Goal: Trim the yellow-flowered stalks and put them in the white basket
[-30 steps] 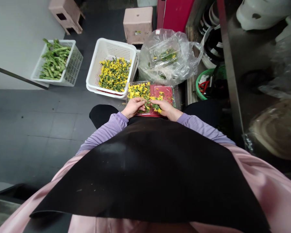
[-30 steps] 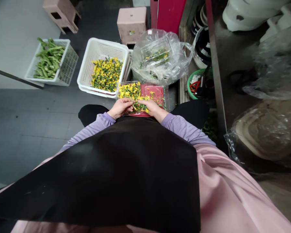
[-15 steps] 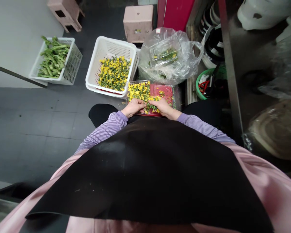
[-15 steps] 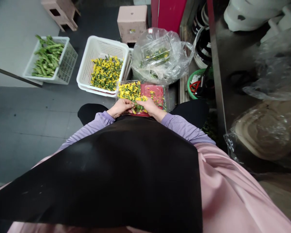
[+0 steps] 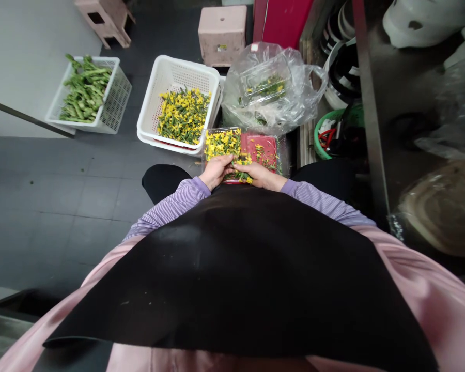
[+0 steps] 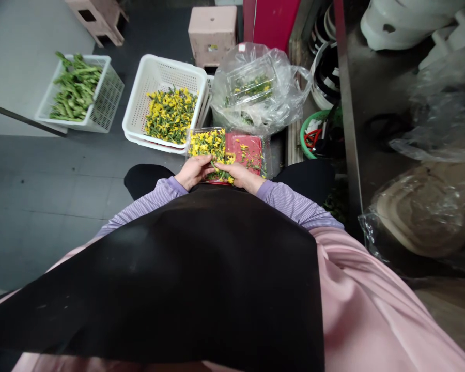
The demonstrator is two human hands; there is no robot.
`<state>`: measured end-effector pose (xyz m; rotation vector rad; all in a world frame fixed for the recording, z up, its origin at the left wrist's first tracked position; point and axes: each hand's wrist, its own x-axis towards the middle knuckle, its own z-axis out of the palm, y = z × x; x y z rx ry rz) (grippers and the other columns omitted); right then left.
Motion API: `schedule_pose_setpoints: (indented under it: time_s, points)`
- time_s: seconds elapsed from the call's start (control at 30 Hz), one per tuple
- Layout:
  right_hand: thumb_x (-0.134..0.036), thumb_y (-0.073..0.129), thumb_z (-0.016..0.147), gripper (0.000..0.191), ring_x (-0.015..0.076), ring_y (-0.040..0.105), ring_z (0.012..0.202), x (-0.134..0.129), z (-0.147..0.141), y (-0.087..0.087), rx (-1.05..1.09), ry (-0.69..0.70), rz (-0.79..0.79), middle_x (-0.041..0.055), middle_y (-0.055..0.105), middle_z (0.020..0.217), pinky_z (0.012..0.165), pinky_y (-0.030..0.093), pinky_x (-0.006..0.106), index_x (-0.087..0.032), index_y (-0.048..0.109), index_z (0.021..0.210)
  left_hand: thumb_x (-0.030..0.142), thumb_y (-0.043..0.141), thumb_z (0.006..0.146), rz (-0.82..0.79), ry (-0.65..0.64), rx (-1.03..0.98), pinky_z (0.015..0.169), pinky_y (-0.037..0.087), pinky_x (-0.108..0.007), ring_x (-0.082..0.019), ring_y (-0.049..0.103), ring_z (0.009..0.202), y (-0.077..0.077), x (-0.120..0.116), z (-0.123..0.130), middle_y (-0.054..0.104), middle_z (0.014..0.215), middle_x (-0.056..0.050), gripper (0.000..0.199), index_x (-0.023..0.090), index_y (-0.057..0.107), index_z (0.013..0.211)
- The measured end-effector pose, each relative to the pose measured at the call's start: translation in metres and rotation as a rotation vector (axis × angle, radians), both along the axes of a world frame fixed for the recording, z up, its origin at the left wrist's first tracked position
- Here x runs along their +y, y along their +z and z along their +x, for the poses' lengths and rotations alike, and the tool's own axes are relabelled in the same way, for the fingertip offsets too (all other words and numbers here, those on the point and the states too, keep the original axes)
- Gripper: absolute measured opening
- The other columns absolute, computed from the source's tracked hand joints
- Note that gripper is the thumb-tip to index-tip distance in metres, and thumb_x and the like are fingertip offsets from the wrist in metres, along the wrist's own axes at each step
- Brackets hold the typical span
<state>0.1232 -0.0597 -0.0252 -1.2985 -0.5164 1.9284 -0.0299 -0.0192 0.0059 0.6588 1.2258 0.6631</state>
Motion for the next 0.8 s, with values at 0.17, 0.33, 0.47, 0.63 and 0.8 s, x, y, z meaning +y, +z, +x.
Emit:
schedule_pose_setpoints:
  time_s: [0.17, 0.33, 0.47, 0.63, 0.8]
  points:
    - [-0.022, 0.093, 0.064, 0.026, 0.0199, 0.073, 0.092, 0.003, -0.005, -0.009, -0.124, 0.004, 0.124, 0.0012, 0.079, 0.084, 0.106, 0.052, 0.04, -0.019, 0.077, 0.084, 0.016, 0.071, 0.096, 0.035, -0.038, 0.076, 0.047, 0.04, -0.014, -0.002, 0.042, 0.041, 0.001, -0.004, 0.005, 0.05, 0.049, 0.007, 0.015, 0.011, 0.072, 0.081]
    - [-0.016, 0.09, 0.059, 0.031, 0.0206, 0.073, 0.094, 0.007, 0.009, -0.009, -0.118, 0.021, 0.21, 0.0006, 0.081, 0.089, 0.109, 0.05, 0.042, -0.019, 0.078, 0.087, 0.008, 0.068, 0.095, 0.022, -0.148, 0.157, 0.061, 0.052, -0.015, -0.004, 0.057, 0.049, 0.013, 0.001, -0.007, 0.064, 0.057, 0.001, 0.017, 0.009, 0.07, 0.079]
    - [-0.009, 0.089, 0.057, 0.035, 0.021, 0.073, 0.097, 0.012, 0.016, -0.002, -0.161, 0.048, 0.254, 0.0026, 0.081, 0.095, 0.108, 0.051, 0.042, -0.018, 0.078, 0.089, 0.003, 0.058, 0.098, 0.063, -0.285, 0.238, 0.07, 0.058, -0.022, -0.007, 0.064, 0.054, 0.018, 0.005, -0.014, 0.069, 0.062, -0.003, 0.02, 0.007, 0.072, 0.084]
    - [-0.007, 0.086, 0.06, 0.027, 0.0204, 0.072, 0.09, 0.016, 0.016, 0.003, -0.309, 0.115, 0.294, 0.002, 0.078, 0.088, 0.105, 0.052, 0.044, -0.017, 0.076, 0.082, 0.004, 0.058, 0.094, 0.3, -0.561, 0.398, 0.065, 0.054, -0.023, -0.01, 0.063, 0.051, 0.011, 0.012, -0.023, 0.068, 0.059, -0.002, 0.023, 0.011, 0.074, 0.081]
    - [-0.003, 0.086, 0.058, 0.026, 0.0189, 0.071, 0.084, 0.015, 0.02, 0.003, -0.329, 0.176, 0.334, -0.0004, 0.075, 0.08, 0.102, 0.053, 0.042, -0.017, 0.075, 0.077, 0.005, 0.064, 0.084, 0.66, -0.836, 0.642, 0.084, 0.054, -0.027, -0.014, 0.065, 0.066, -0.008, 0.02, -0.036, 0.068, 0.066, -0.002, 0.022, 0.018, 0.078, 0.073]
